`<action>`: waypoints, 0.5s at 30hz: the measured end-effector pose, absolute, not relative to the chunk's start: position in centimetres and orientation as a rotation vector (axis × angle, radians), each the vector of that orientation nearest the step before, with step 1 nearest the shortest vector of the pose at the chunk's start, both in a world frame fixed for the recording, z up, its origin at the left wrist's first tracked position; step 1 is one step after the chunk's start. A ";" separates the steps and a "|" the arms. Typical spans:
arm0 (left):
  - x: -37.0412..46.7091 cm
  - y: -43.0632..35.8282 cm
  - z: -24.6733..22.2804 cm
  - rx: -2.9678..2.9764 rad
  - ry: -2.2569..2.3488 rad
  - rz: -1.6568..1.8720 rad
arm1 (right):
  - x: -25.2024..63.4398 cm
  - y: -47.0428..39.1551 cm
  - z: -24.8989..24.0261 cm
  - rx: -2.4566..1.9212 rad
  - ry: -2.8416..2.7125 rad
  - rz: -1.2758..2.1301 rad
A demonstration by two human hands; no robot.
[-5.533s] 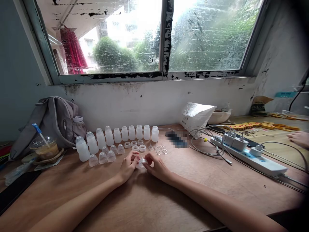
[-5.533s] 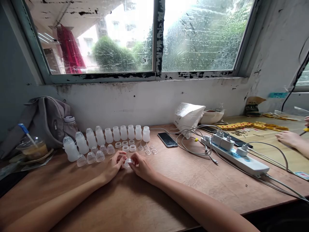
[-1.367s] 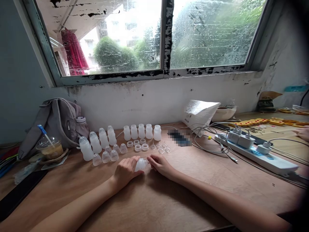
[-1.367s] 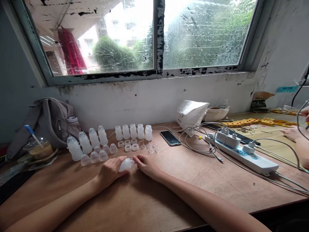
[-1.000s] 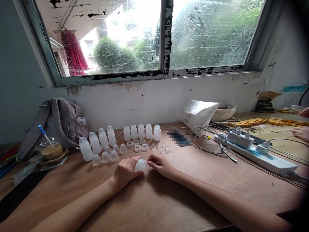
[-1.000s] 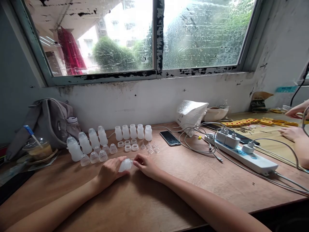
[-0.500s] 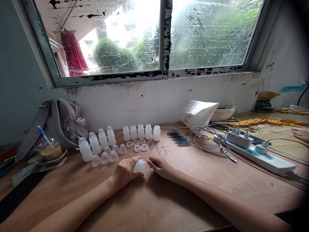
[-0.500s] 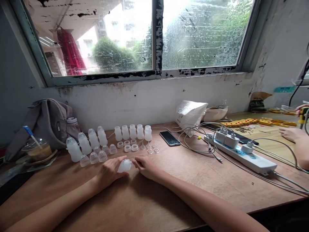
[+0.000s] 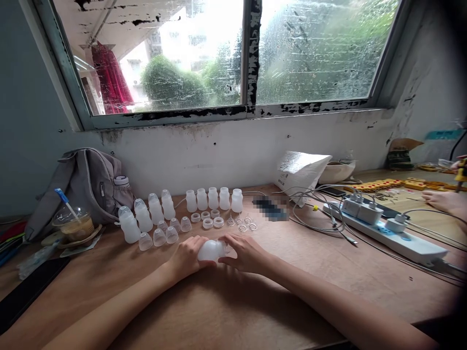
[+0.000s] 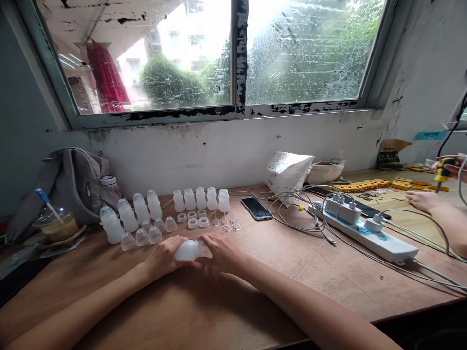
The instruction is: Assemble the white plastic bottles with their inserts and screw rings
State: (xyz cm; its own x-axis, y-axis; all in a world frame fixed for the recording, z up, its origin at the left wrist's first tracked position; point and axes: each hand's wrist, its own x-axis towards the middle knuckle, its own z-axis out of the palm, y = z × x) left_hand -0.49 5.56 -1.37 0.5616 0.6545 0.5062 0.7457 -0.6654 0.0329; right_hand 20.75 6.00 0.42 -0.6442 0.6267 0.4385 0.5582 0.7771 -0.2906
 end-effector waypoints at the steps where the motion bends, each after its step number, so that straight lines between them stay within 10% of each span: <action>1: -0.4 5.6 -1.5 -2.596 -1.144 -0.729 | 20.6 5.8 0.4 -0.923 -2.434 0.189; 10: -0.1 5.6 -2.2 -2.525 -0.950 -0.792 | 20.1 6.0 0.8 -1.266 -2.205 1.336; 15: 0.1 5.3 -2.0 -2.489 -1.027 -0.779 | 20.6 5.7 1.1 -1.120 -2.377 0.670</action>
